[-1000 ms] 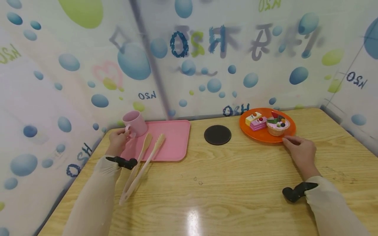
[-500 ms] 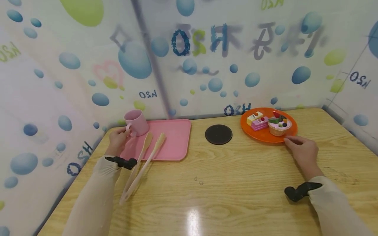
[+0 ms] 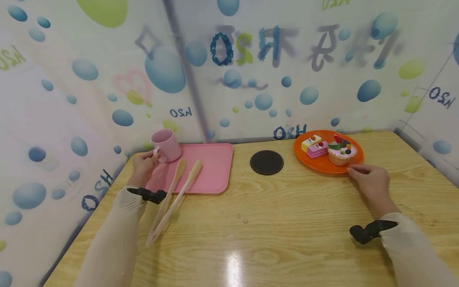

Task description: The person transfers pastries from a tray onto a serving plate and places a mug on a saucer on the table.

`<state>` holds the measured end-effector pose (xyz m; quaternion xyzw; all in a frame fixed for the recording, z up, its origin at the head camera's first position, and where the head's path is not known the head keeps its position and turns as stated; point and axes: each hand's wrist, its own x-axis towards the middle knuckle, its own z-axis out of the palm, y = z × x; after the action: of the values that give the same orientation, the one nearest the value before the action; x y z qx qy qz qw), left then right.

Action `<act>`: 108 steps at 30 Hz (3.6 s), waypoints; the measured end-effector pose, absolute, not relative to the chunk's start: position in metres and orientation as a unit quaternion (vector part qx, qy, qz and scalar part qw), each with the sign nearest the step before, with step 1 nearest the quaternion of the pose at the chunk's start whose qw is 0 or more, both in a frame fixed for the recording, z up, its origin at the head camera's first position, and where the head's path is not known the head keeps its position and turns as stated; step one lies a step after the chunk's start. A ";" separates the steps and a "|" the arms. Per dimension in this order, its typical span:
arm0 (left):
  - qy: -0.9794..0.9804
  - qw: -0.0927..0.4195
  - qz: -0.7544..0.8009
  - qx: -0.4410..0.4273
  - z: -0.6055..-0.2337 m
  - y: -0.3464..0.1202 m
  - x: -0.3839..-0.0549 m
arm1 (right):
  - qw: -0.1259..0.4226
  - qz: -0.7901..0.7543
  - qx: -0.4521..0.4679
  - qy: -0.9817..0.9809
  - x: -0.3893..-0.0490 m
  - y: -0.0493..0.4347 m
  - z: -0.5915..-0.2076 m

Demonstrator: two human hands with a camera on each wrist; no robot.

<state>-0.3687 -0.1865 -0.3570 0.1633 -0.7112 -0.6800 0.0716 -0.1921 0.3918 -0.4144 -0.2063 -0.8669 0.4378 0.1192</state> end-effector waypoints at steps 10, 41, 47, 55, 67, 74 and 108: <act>-0.727 0.064 -0.666 0.156 -0.346 -0.187 -0.365 | 0.112 0.413 -0.183 -0.885 -0.193 0.389 -0.402; -0.720 0.041 -0.679 0.139 -0.322 -0.177 -0.360 | 0.090 0.424 -0.095 -0.896 -0.203 0.344 -0.370; -0.709 0.029 -0.693 0.129 -0.314 -0.173 -0.358 | 0.096 0.436 -0.082 -0.891 -0.206 0.335 -0.374; -0.716 0.019 -0.688 0.117 -0.308 -0.168 -0.351 | 0.096 0.439 -0.061 -0.891 -0.210 0.322 -0.376; -0.738 0.012 -0.669 0.089 -0.302 -0.158 -0.344 | 0.081 0.455 -0.041 -0.886 -0.216 0.305 -0.375; -0.730 0.004 -0.679 0.076 -0.299 -0.152 -0.340 | 0.095 0.452 -0.038 -0.886 -0.222 0.297 -0.376; -0.684 -0.041 -0.728 -0.021 -0.290 -0.121 -0.326 | 0.032 0.478 -0.027 -0.878 -0.240 0.269 -0.384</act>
<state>-0.3263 -0.1208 -0.2904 -0.0212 -0.6845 -0.7276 -0.0405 -0.2397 0.2693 -0.3841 -0.0271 -0.8776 0.4776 0.0323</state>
